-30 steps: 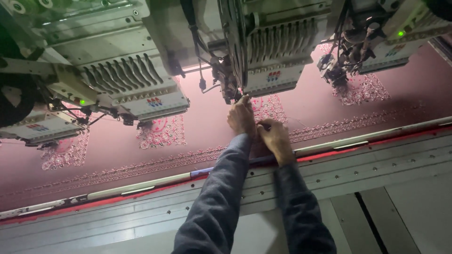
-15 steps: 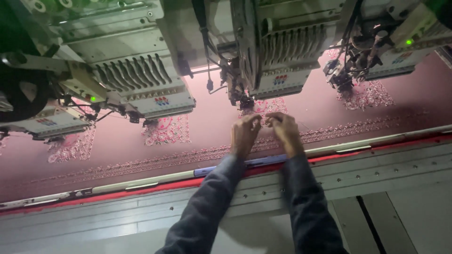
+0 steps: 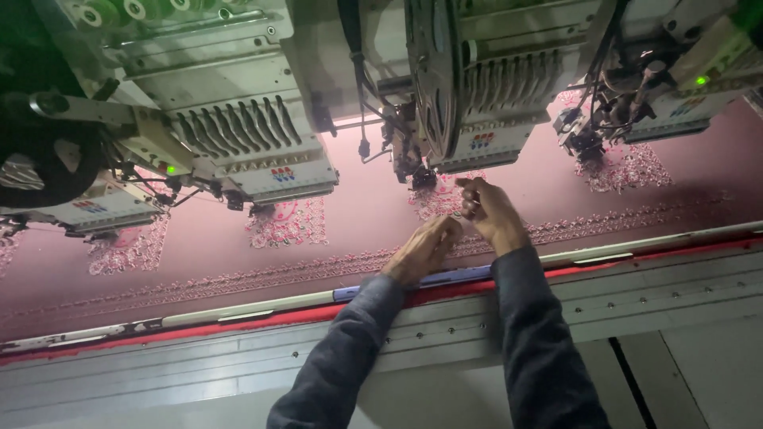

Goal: Operating and maintaining a multi-head industrial embroidery machine by threading needles and adjusting fabric.

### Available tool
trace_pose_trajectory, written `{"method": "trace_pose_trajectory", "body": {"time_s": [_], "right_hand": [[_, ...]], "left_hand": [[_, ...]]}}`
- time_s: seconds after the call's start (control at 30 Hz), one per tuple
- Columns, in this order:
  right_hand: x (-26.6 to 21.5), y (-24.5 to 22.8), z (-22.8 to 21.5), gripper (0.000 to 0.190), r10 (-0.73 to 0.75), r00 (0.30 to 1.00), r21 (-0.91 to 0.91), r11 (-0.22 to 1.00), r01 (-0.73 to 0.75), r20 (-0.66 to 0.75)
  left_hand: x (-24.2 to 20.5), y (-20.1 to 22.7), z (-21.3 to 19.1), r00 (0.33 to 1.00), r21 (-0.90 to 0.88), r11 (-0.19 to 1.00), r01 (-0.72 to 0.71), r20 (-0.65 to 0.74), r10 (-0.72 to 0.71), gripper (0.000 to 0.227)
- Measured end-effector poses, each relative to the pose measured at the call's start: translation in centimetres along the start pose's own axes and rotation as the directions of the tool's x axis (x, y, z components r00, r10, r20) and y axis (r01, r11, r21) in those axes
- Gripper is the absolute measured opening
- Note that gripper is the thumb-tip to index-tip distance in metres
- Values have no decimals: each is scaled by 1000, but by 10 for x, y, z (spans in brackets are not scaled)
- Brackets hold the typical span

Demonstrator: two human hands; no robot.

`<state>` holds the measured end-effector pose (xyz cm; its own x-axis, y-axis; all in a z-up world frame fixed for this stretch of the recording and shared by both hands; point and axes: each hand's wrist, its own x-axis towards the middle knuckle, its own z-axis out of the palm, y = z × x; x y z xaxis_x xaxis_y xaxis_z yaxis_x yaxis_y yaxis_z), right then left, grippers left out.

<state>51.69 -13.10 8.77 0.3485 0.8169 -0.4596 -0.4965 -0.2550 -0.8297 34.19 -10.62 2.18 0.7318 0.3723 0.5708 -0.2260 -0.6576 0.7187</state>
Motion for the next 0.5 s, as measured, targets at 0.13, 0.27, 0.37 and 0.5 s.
{"method": "trace_pose_trajectory", "body": {"time_s": [0.13,0.27,0.37,0.5], "right_hand": [[-25,-19,27,30,-114,991,67,991,118,-72],[-35,-28,45,17,-218,968,-17,976,217,-124],[-37,-21,47,14,-319,923,-126,946,298,-216],[29,9,22,29,-547,800,-318,825,467,-245]], "left_hand": [[12,0,-2,972,-20,990,139,-190,-140,14],[21,7,0,944,-64,982,178,-272,-189,9],[20,-6,7,940,-35,982,186,-285,-188,10],[19,-11,13,947,18,979,205,-256,-194,9]]}}
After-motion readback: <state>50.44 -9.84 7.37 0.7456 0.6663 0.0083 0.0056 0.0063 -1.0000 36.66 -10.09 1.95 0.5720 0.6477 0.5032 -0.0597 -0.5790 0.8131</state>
